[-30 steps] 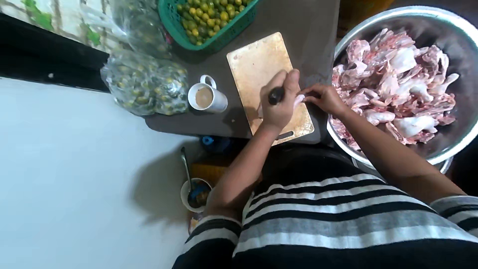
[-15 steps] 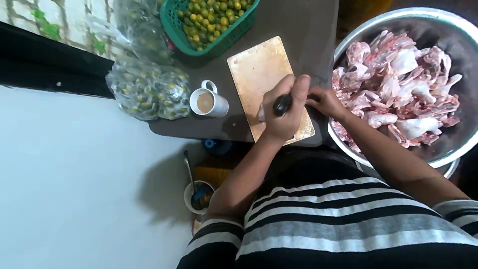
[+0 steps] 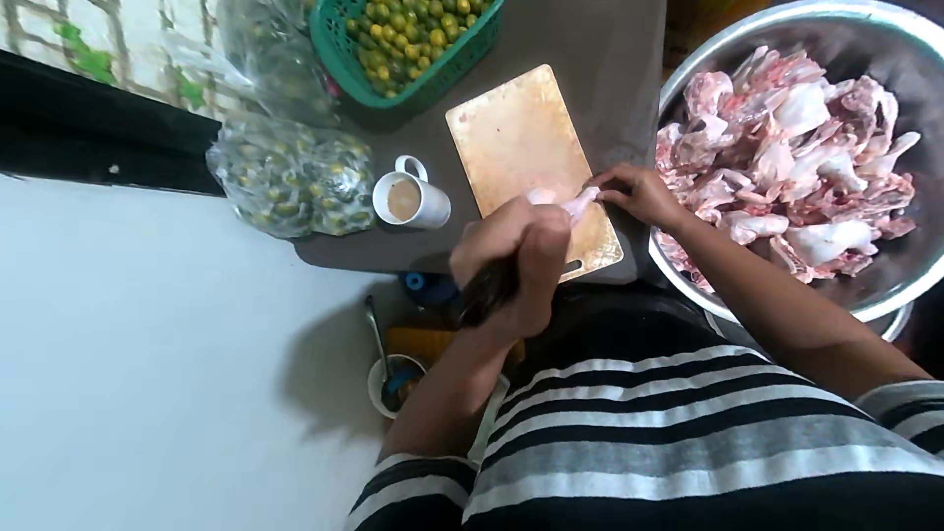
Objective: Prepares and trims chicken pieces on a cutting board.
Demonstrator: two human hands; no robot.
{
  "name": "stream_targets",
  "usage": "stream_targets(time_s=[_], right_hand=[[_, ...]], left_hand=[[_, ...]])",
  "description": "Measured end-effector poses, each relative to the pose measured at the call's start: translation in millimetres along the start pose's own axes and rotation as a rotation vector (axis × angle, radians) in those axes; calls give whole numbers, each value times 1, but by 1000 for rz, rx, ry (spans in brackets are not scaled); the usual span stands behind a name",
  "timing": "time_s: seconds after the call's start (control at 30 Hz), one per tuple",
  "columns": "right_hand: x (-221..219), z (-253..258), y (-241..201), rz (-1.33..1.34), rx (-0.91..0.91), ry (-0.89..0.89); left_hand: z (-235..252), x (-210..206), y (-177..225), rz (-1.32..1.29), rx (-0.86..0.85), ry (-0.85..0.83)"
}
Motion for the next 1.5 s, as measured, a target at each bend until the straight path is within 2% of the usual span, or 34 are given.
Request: stream_targets(time_s=[0.07, 0.17, 0.23, 0.3, 0.37, 0.43, 0.47, 0.5, 0.6, 0.67, 0.77, 0.9, 0.97, 1.07, 1.13, 1.2, 1.3, 1.37, 1.4, 1.5], right_hand=[[1, 1, 0, 9, 0, 4], [0, 1, 3, 27, 9, 11], [-1, 2, 3, 20, 0, 5], [-1, 0, 3, 5, -5, -5], [0, 3, 2, -1, 12, -2], [-1, 2, 3, 9, 10, -1], [-1, 2, 3, 13, 9, -3], [-1, 2, 4, 13, 8, -3], [-1, 4, 4, 3, 1, -18], [0, 5, 1, -7, 0, -12], [1, 4, 0, -20, 5, -9], [0, 1, 1, 8, -2, 4], [0, 1, 3, 18, -2, 8], [0, 0, 4, 9, 9, 16], [0, 4, 2, 4, 24, 37], [0, 0, 3, 2, 17, 34], [0, 1, 4, 18, 2, 40], [-1, -1, 4, 15, -16, 38], [0, 0, 4, 15, -12, 41], [-1, 1, 3, 10, 2, 31]], left_hand=[[-3, -2, 2, 1, -38, -24], [-15, 5, -57, 119, -17, 44], [-14, 12, -71, 100, 29, 71], [-13, 15, -51, 67, 52, 66], [-6, 21, -14, 67, 48, 54], [-3, 24, 15, 35, 7, 54], [-3, 25, 17, 38, -28, 50], [-6, 27, 6, 74, -47, 55], [-21, 35, -60, 147, -27, 99], [-20, 34, -70, 121, -11, 81], [-17, 34, -40, 116, 5, 76], [-2, 24, 11, 24, -88, 63], [-1, 15, -5, 8, -119, 72], [-10, 7, -69, 56, -77, 106], [-7, 3, -80, 67, -45, 79], [-6, -2, -67, 50, -41, 47], [10, -5, -18, -14, -106, -3], [20, -4, -3, -55, -139, 9], [22, -3, -12, -40, -137, 33], [8, -1, -78, 28, -59, 78]])
Point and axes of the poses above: each hand's wrist, its own z-axis towards the middle knuckle, its own x-axis out of the back of the hand, y = z × x, the point moved 9 cm from there along z, towards the middle knuckle, and after that the axes turned 4 degrees about y, right-handed, at the moved point
